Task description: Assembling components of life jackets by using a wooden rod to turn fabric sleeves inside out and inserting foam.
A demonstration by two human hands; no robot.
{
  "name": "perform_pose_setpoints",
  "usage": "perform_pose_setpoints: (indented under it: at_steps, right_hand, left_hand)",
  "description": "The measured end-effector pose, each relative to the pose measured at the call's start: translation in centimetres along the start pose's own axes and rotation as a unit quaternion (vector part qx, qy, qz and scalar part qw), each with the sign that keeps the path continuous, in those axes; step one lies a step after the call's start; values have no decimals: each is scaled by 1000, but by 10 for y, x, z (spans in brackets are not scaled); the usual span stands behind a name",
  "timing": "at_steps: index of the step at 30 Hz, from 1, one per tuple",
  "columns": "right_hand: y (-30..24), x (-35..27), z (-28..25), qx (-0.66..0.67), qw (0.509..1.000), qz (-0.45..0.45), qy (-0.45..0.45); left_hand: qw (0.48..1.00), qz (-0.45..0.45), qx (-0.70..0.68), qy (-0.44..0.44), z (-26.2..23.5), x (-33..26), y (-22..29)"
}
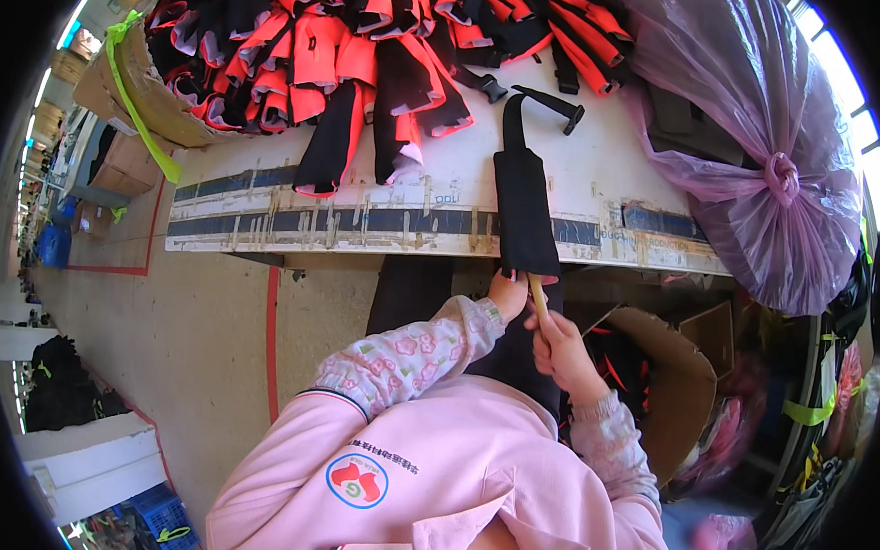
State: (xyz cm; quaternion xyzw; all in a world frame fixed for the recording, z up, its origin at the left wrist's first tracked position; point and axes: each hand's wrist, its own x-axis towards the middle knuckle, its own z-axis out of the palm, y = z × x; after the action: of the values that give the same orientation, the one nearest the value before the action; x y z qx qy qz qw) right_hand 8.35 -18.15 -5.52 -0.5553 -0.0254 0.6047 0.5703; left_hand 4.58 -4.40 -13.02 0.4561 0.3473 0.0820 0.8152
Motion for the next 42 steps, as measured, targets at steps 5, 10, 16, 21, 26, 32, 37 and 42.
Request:
perform_pose_setpoints:
  at_steps: [5,10,16,21,26,32,37,42]
  right_hand:
    - [14,-37,-11,-119,992,33,30]
    - [6,4,6,-68,997,-8,26]
    - [12,-46,11,9,1000,20,5]
    - [49,-90,3,-28,998,-32,49]
    - [48,-84,5,66,994,2,83]
    - [3,-3,23,161,986,-19,37]
    - [5,13,15,126,990,-20,66]
    - [22,-18,-26,-180,965,-132,135]
  left_hand:
    - [998,-14,45,-36,-17,8,-18]
    - [999,29,-4,-15,4,-1,-27]
    - [996,24,-89,22,2,1,-34]
    - [994,70,-82,19,3,4,-22]
    - [995,90,-25,24,8,3,-17]
    - [992,116,19,46,-10,14,-51]
    - [998,60,1,-13,1,0,-12]
    - [996,82,-33,-13,-2,-12,1]
